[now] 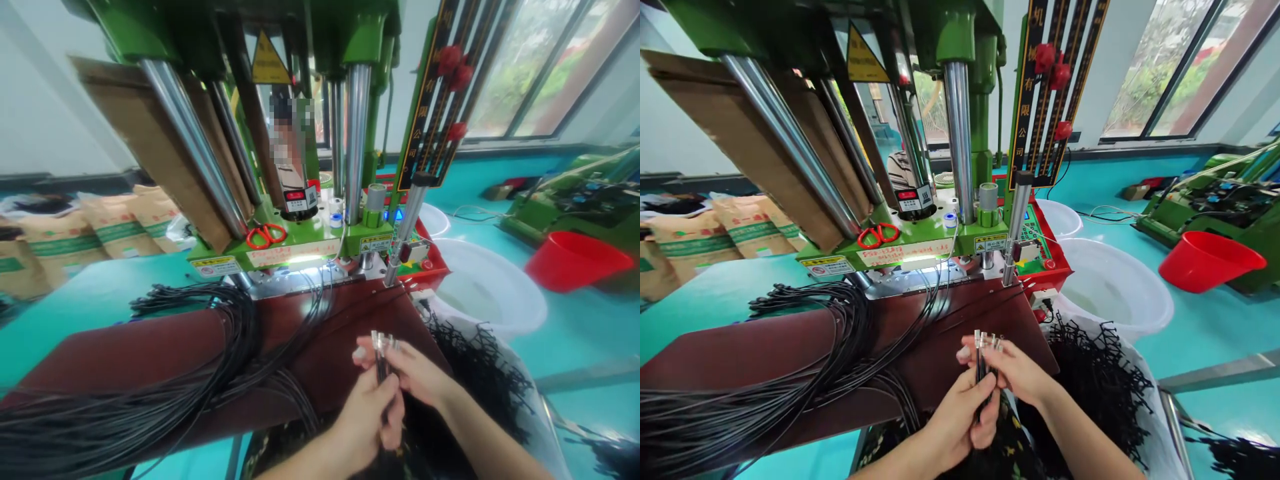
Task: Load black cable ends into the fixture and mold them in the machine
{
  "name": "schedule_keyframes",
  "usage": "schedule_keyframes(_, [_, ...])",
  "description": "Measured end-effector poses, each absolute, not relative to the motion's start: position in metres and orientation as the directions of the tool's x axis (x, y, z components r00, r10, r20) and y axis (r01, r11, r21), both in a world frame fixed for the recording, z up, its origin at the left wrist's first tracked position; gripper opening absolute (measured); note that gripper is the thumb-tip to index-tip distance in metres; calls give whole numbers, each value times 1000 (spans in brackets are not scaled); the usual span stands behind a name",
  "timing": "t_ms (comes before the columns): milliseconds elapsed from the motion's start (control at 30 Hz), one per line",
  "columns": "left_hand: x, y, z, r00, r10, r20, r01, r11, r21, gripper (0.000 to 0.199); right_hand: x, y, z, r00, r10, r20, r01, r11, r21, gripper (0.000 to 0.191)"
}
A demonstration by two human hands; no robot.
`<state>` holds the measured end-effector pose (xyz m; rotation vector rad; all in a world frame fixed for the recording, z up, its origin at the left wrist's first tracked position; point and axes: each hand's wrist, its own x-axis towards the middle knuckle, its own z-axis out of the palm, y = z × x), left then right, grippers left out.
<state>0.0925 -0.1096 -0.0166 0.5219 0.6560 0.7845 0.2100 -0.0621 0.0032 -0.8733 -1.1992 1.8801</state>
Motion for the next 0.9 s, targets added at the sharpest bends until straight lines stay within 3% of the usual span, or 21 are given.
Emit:
schedule_keyframes(67, [94, -109, -19, 546, 753, -366, -416, 623, 662, 37, 213, -47, 12, -488, 871, -61, -237, -200, -951, 39])
schedule_keyframes(167, [95, -104, -19, 556, 737, -385, -366, 633, 682, 37, 214, -28, 35, -656, 754, -13, 88, 59, -994, 41])
schedule_keyframes(233, [95, -99, -16, 522, 769, -369, -397, 602, 693, 36, 212, -21, 48, -792, 603, -92, 304, 259, -917, 45])
schedule_keyframes(333, [97, -92, -9, 451, 816, -361, -443, 556, 703, 31, 208, -19, 57, -879, 472, -65, 305, 452, -838, 57])
schedule_keyframes(433, [97, -84, -8, 388, 857, -339, -444, 496, 746, 32, 202, -16, 55, -898, 439, -23, 232, 430, -872, 56])
schedule_keyframes(533, [91, -73, -15, 274, 912, -305, -452, 402, 796, 35, 192, -1, 43, -795, 606, -32, 280, 319, -905, 42])
schedule_keyframes(600, [83, -65, -21, 175, 931, -320, -476, 365, 800, 36, 182, 20, 30, -625, 780, 34, 482, 420, -769, 39])
schedule_keyframes(667, [74, -57, -25, 107, 936, -336, -504, 342, 793, 37, 172, 45, 17, -482, 864, 145, 747, 492, -446, 36])
schedule_keyframes(733, [69, -53, -27, 84, 937, -338, -521, 331, 787, 38, 164, 68, 4, -443, 882, 165, 847, 471, -245, 36])
schedule_keyframes(900, [66, -51, -27, 102, 943, -317, -536, 320, 781, 39, 155, 92, -9, -435, 897, 75, 889, 442, -122, 31])
